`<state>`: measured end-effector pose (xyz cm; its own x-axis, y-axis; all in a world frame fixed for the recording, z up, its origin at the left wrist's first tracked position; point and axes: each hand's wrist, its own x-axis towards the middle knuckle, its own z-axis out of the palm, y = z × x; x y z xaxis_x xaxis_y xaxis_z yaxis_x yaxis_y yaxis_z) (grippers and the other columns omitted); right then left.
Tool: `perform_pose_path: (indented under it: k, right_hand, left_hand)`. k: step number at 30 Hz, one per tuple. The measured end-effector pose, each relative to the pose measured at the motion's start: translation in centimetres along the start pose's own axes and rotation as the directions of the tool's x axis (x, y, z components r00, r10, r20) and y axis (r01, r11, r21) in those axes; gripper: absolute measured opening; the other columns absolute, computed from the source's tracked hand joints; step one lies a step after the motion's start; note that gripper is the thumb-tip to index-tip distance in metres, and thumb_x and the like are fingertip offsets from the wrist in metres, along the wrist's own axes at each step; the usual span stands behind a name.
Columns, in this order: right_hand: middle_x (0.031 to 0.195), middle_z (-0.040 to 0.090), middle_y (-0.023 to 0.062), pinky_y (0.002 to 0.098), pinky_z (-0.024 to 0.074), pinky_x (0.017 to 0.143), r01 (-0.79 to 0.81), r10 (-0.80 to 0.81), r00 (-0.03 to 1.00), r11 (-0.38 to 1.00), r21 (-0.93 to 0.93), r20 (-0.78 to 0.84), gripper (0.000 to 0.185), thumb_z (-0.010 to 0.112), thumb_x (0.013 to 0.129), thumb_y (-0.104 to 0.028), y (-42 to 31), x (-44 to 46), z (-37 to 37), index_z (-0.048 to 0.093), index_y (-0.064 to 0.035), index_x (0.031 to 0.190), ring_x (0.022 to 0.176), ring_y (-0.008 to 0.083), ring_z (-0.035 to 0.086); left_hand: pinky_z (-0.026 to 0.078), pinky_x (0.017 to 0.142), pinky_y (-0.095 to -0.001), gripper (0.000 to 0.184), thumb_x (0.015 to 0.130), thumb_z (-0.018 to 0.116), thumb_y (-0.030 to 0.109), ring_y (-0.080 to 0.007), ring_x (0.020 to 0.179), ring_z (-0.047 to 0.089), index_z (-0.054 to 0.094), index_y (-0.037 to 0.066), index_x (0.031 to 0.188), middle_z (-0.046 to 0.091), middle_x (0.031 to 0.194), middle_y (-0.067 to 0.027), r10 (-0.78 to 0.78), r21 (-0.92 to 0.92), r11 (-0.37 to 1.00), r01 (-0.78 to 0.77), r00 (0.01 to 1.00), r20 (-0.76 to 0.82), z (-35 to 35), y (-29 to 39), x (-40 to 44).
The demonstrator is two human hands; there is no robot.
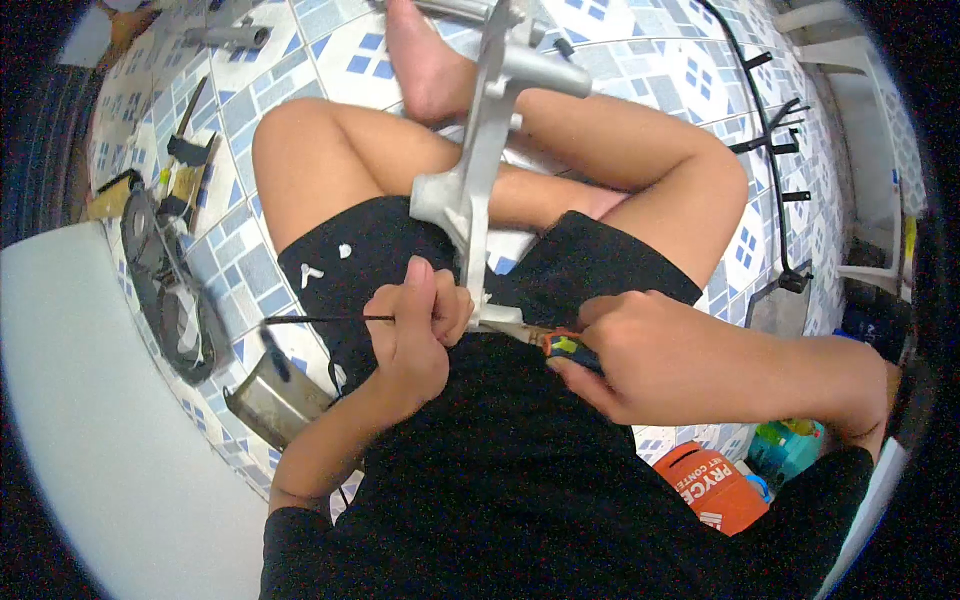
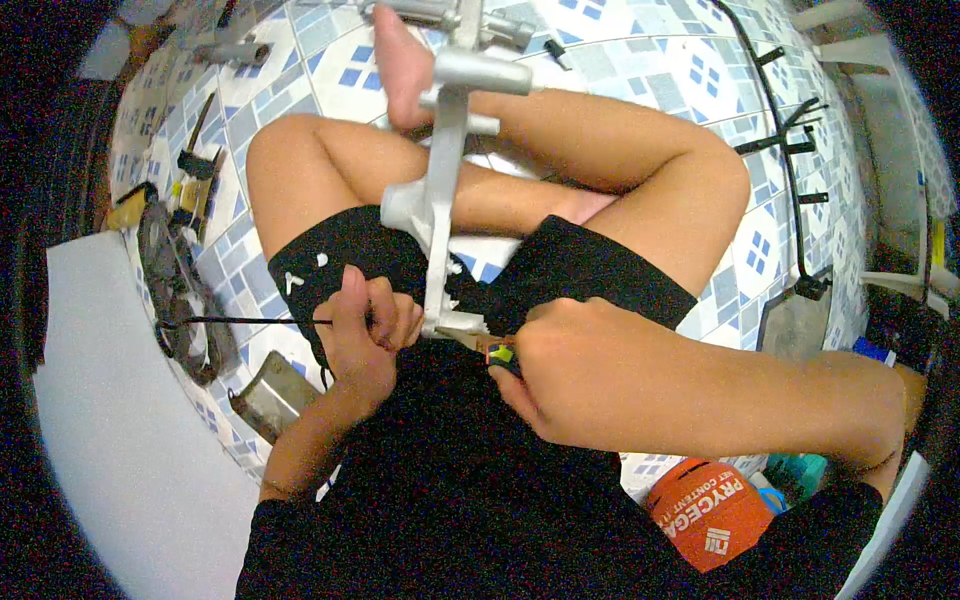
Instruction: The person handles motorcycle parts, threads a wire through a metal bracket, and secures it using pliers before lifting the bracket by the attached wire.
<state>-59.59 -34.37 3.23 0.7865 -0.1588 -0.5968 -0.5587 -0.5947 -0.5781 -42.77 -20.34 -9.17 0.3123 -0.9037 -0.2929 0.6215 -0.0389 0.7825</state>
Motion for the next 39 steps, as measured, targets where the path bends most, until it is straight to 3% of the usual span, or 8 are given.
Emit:
perform_pose_path:
  k: [9, 14, 16, 18, 21, 31, 34, 39]
  right_hand:
    - [0.066, 0.067, 0.029, 0.0527, 0.0609, 0.063, 0.018, -0.017, 1.0, 0.998, -0.053, 0.015, 0.04, 0.061, 0.096, -0.023, -0.6, 0.2, -0.5, 0.069, 0.0078, 0.072, 0.065, 0.0476, 0.07]
    - [0.069, 0.067, 0.0302, 0.0534, 0.0608, 0.065, -0.017, 0.018, 1.0, 0.999, -0.035, 0.025, 0.04, 0.06, 0.095, -0.023, -1.4, 0.1, -1.0, 0.07, 0.0086, 0.073, 0.068, 0.0483, 0.071]
    - [0.063, 0.065, 0.0238, 0.0498, 0.058, 0.054, 0.054, -0.058, 0.998, 0.994, -0.094, -0.039, 0.037, 0.067, 0.093, -0.022, -1.3, 0.3, -0.8, 0.066, 0.0058, 0.069, 0.055, 0.0452, 0.066]
    - [0.068, 0.067, 0.0271, 0.0516, 0.0595, 0.061, 0.007, -0.003, 0.999, 0.996, -0.092, 0.049, 0.035, 0.063, 0.093, -0.021, -1.6, 0.5, -1.3, 0.069, 0.0068, 0.073, 0.063, 0.0461, 0.069]
    - [0.074, 0.069, 0.0302, 0.0534, 0.0611, 0.067, -0.055, 0.065, 0.989, 0.995, -0.079, 0.133, 0.033, 0.058, 0.092, -0.019, -2.0, 0.5, -1.7, 0.071, 0.0073, 0.077, 0.072, 0.0467, 0.073]
    - [0.068, 0.067, 0.0286, 0.0528, 0.0588, 0.059, 0.071, -0.073, 0.996, 0.997, 0.033, 0.05, 0.022, 0.059, 0.082, -0.013, -1.5, 0.4, -1.6, 0.067, 0.0049, 0.073, 0.064, 0.0462, 0.071]
    - [0.065, 0.066, 0.0275, 0.0521, 0.0577, 0.055, 0.045, -0.04, 0.998, 0.995, -0.086, 0.05, 0.022, 0.06, 0.082, -0.014, -1.7, 0.4, -1.5, 0.066, 0.0037, 0.071, 0.06, 0.0448, 0.07]
    - [0.057, 0.062, 0.0264, 0.0511, 0.0572, 0.052, 0.142, -0.148, 0.989, 0.978, -0.153, -0.027, 0.039, 0.064, 0.093, -0.021, -1.4, 0.3, -1.2, 0.065, 0.006, 0.065, 0.055, 0.0454, 0.067]
  left_hand:
    - [0.023, 0.045, -0.0303, 0.061, 0.114, 0.034, 0.033, -0.0107, 0.044, 0.026, 0.03, 0.011, 0.058, 0.029, 0.052, 0.0005, 0.127, 0.382, 0.908, -0.173, 0.982, 0.142, 1.3, 0.5, 0.8]
    - [0.021, 0.046, -0.0305, 0.057, 0.114, 0.035, 0.03, -0.0096, 0.048, 0.028, 0.032, 0.01, 0.061, 0.03, 0.056, 0.0012, 0.042, 0.423, 0.902, -0.085, 0.993, 0.11, 1.9, 0.3, 0.4]
    - [0.02, 0.047, -0.0307, 0.056, 0.114, 0.035, 0.03, -0.0096, 0.049, 0.027, 0.033, 0.01, 0.062, 0.029, 0.055, 0.0016, 0.103, 0.439, 0.885, -0.156, 0.984, 0.142, 1.8, -0.8, 0.5]
    - [0.023, 0.047, -0.0314, 0.056, 0.114, 0.034, 0.03, -0.0108, 0.048, 0.03, 0.037, 0.008, 0.063, 0.033, 0.055, 0.0, 0.146, 0.459, 0.86, -0.221, 0.97, 0.193, 1.5, -0.8, 0.6]
    - [0.037, 0.047, -0.0383, 0.044, 0.111, 0.047, 0.016, -0.0271, 0.041, 0.048, 0.055, -0.002, 0.071, 0.043, 0.055, -0.0159, 0.144, 0.605, 0.742, -0.289, 0.95, 0.278, 1.8, 0.0, 0.6]
    - [0.044, 0.047, -0.0471, 0.041, 0.108, 0.051, 0.014, -0.0414, 0.048, 0.059, 0.057, 0.0, 0.07, 0.051, 0.056, -0.0231, 0.277, 0.66, 0.576, -0.482, 0.875, 0.398, 2.3, -0.1, 1.1]
    - [0.047, 0.049, -0.0511, 0.037, 0.107, 0.052, 0.014, -0.0442, 0.054, 0.062, 0.059, 0.0, 0.073, 0.056, 0.06, -0.0242, 0.195, 0.687, 0.545, -0.48, 0.87, 0.453, 2.4, -0.3, 1.0]
    - [0.049, 0.05, -0.052, 0.032, 0.106, 0.052, 0.013, -0.0443, 0.056, 0.063, 0.059, 0.0, 0.078, 0.059, 0.063, -0.0239, 0.216, 0.672, 0.503, -0.543, 0.832, 0.511, 3.1, -0.1, 1.1]
